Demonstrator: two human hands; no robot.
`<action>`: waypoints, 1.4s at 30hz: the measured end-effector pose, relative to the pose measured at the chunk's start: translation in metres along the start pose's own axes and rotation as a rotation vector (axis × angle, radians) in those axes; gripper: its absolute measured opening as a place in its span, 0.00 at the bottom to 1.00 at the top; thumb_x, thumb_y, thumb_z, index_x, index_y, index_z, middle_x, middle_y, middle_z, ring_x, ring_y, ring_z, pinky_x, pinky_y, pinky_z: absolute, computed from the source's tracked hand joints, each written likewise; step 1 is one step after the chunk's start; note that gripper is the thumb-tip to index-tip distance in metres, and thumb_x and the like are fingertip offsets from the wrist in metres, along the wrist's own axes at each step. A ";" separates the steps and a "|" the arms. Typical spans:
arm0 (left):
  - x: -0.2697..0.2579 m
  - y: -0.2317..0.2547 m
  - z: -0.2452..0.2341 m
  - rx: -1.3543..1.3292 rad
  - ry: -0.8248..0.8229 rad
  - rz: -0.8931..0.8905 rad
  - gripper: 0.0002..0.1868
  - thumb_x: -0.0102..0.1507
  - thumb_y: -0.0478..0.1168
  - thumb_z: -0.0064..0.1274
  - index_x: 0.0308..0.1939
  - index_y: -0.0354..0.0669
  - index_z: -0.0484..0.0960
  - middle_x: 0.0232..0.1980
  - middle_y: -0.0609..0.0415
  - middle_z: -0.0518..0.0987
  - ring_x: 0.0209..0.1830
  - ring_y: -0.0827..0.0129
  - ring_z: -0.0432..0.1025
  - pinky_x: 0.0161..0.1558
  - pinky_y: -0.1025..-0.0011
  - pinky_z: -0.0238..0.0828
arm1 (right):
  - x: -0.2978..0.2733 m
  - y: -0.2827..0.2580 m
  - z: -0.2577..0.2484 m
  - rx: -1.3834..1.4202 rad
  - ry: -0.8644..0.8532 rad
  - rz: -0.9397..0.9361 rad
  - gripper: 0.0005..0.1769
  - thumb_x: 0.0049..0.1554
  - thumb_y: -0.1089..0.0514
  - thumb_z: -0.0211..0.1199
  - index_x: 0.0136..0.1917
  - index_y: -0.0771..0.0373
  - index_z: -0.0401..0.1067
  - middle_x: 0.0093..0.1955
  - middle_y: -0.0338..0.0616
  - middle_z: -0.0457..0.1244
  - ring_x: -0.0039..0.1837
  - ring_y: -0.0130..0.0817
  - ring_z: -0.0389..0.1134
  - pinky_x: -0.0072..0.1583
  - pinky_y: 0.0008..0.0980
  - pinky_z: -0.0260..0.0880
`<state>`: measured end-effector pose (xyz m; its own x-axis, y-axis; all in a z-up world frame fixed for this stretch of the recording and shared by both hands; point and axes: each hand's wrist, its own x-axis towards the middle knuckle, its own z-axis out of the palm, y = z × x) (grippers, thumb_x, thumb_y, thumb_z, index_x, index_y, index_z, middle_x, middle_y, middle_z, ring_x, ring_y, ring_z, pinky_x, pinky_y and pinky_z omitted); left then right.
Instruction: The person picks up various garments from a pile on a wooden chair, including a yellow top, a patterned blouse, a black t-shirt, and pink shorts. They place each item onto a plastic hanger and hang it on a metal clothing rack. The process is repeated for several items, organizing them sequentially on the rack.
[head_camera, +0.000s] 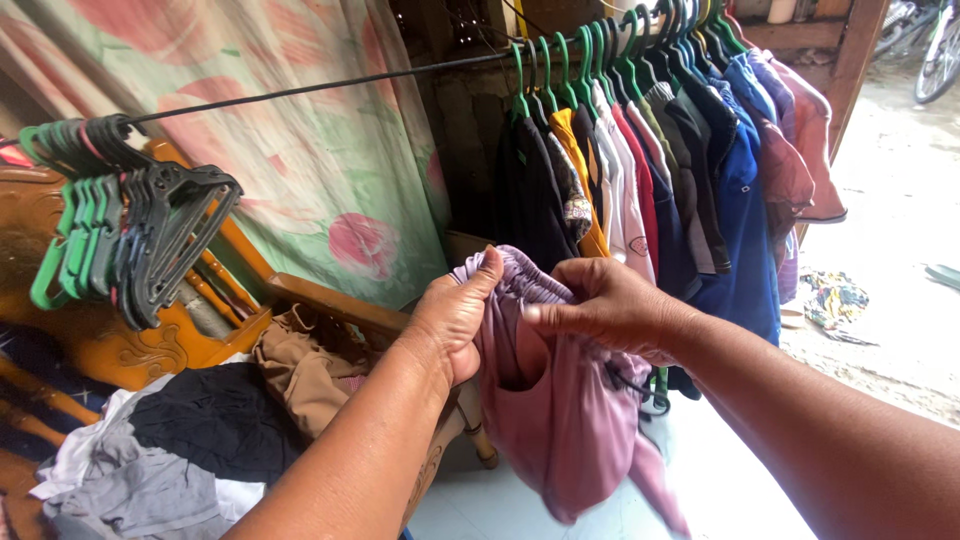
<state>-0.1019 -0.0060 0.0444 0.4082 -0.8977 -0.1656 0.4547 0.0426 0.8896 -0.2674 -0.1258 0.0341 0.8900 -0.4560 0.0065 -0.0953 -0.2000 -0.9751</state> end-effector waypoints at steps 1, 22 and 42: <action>-0.001 -0.001 0.000 -0.013 -0.024 0.010 0.21 0.64 0.55 0.54 0.45 0.40 0.81 0.43 0.49 0.84 0.41 0.61 0.80 0.46 0.57 0.80 | -0.001 -0.001 0.000 0.070 -0.040 0.033 0.22 0.54 0.47 0.71 0.52 0.68 0.77 0.42 0.41 0.70 0.45 0.27 0.70 0.48 0.28 0.72; -0.114 -0.085 0.069 0.954 0.496 0.534 0.19 0.59 0.54 0.61 0.37 0.39 0.85 0.34 0.48 0.85 0.33 0.62 0.80 0.38 0.65 0.77 | -0.125 0.006 0.026 0.747 -0.047 0.134 0.17 0.66 0.48 0.54 0.64 0.58 0.68 0.53 0.42 0.68 0.52 0.34 0.71 0.55 0.45 0.75; 0.027 -0.202 0.416 1.181 0.383 0.341 0.20 0.63 0.48 0.43 0.44 0.33 0.79 0.47 0.31 0.82 0.52 0.39 0.76 0.55 0.52 0.70 | -0.259 0.074 -0.317 0.375 -0.024 0.281 0.40 0.56 0.27 0.47 0.74 0.46 0.60 0.73 0.37 0.61 0.68 0.46 0.65 0.66 0.51 0.61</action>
<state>-0.5119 -0.2209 0.0377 0.6539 -0.7276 0.2076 -0.6099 -0.3444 0.7137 -0.6465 -0.2978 0.0306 0.8632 -0.4264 -0.2703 -0.1705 0.2577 -0.9511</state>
